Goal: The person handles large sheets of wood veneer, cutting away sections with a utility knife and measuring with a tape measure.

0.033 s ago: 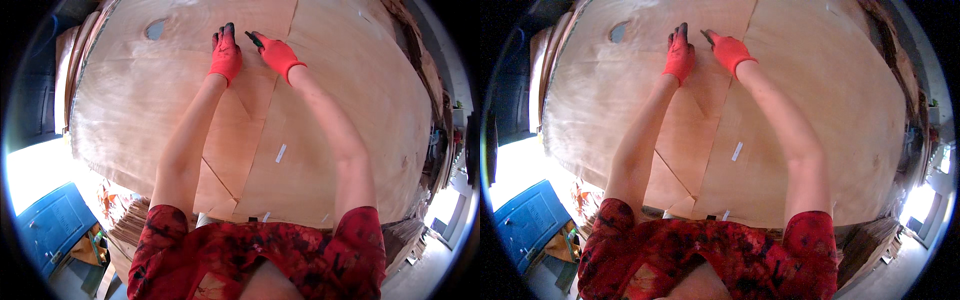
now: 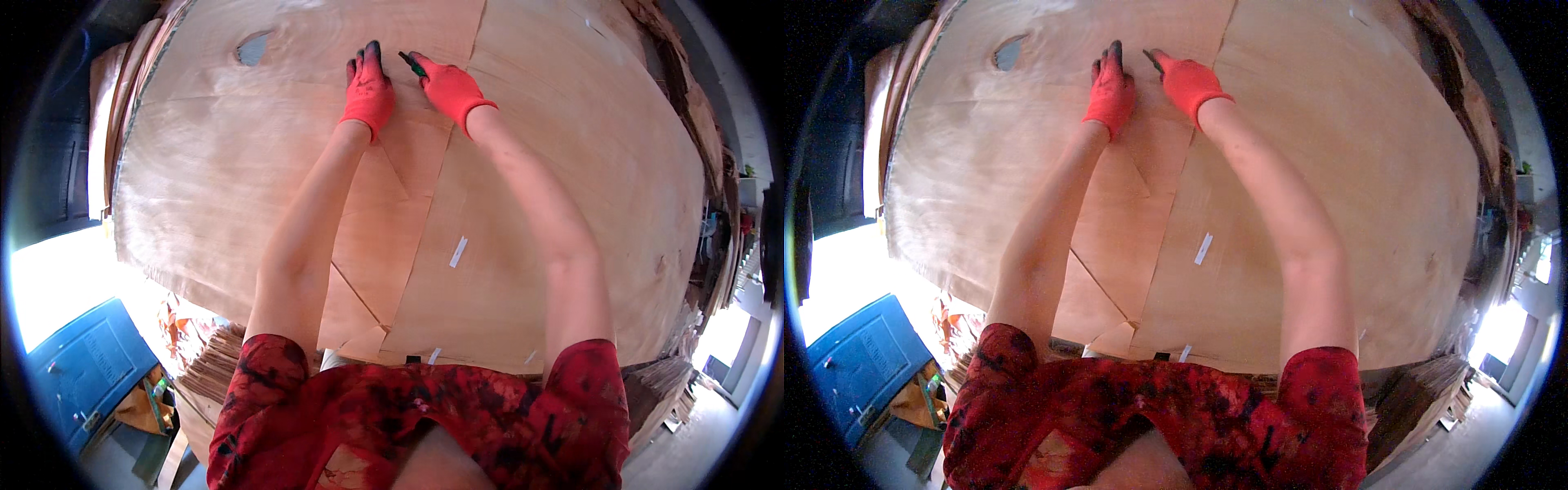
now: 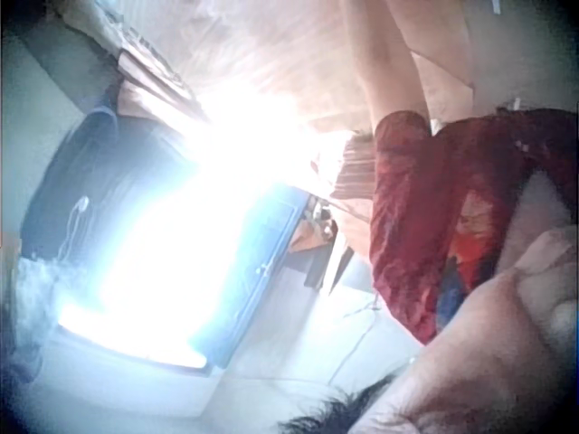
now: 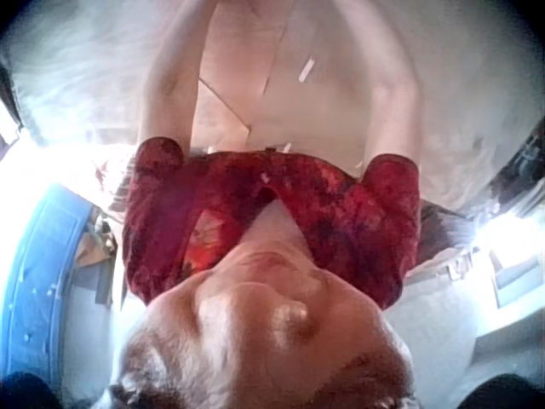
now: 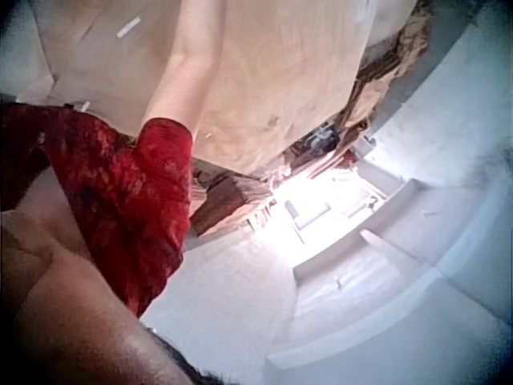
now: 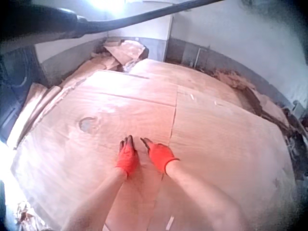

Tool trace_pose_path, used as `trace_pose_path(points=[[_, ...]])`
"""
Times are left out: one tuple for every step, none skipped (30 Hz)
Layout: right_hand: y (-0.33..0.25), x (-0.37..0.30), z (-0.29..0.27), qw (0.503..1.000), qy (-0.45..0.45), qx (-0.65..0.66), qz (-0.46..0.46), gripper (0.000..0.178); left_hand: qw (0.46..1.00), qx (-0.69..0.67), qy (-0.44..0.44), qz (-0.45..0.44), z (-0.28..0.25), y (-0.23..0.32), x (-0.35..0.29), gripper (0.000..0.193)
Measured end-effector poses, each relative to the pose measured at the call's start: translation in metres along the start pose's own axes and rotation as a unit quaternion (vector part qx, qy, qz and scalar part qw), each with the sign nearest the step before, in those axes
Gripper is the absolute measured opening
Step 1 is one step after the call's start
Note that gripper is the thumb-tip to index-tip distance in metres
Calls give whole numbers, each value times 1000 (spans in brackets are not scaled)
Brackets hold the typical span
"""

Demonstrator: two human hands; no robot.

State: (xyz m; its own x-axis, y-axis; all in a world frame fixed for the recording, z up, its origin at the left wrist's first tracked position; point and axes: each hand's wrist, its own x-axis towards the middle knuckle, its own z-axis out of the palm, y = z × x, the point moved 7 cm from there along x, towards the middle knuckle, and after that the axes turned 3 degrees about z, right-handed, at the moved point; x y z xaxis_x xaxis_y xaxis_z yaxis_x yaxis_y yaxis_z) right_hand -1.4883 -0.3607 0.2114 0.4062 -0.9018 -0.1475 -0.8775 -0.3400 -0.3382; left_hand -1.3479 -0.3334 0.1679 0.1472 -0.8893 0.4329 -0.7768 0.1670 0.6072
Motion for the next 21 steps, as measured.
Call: trace_pose_path(points=[[-1,3,4,1000,-9,-19,7,50,1000,1,-13,-24,8,-1,-3,60],[-1,8,5,1000,-9,-23,15,48,999,2,-26,-48,15,-4,-4,60],[-1,12,8,999,-10,-21,23,47,998,-1,-35,-52,18,-4,-5,58],[0,15,12,999,-11,-19,32,46,998,-5,-44,-55,21,-4,-4,56],[1,17,18,999,-9,-24,36,48,997,-9,-52,-58,24,-3,-4,54],[-2,19,23,999,-7,-30,37,49,997,49,-56,-17,27,-4,-4,52],[-3,19,27,999,-4,-37,39,51,992,105,-60,25,30,-4,-3,51],[0,15,30,999,-5,-32,34,51,983,161,-63,68,35,-4,-4,50],[0,8,31,999,-8,-28,29,52,980,177,-62,72,37,-7,-6,48],[1,-2,29,999,-9,-25,23,52,976,194,-60,77,38,-8,-6,47],[6,-15,29,999,-24,-25,25,52,973,210,-57,82,38,-8,-7,46],[12,-32,24,999,-36,-27,27,52,972,212,-57,80,38,-8,-5,46],[18,-48,21,998,-49,-27,28,52,972,215,-58,76,38,-9,-5,45],[24,-61,22,997,-56,-30,33,52,971,219,-60,73,38,-9,-5,45],[33,-75,22,997,-61,-35,42,53,972,215,-62,76,40,-6,-4,45],[38,-86,23,996,-66,-37,48,53,971,215,-65,77,40,-5,-3,45],[41,-95,24,995,-78,-38,57,54,971,216,-68,78,40,-5,-3,45],[43,-103,23,993,-89,-40,67,56,971,218,-69,75,41,-8,-2,45],[44,-108,24,991,-99,-41,76,58,970,221,-69,71,42,-10,-3,45],[44,-108,23,992,-96,-42,75,58,970,224,-70,67,43,-12,-3,45],[46,-111,24,992,-95,-44,76,58,969,226,-68,73,44,-12,-3,44]])
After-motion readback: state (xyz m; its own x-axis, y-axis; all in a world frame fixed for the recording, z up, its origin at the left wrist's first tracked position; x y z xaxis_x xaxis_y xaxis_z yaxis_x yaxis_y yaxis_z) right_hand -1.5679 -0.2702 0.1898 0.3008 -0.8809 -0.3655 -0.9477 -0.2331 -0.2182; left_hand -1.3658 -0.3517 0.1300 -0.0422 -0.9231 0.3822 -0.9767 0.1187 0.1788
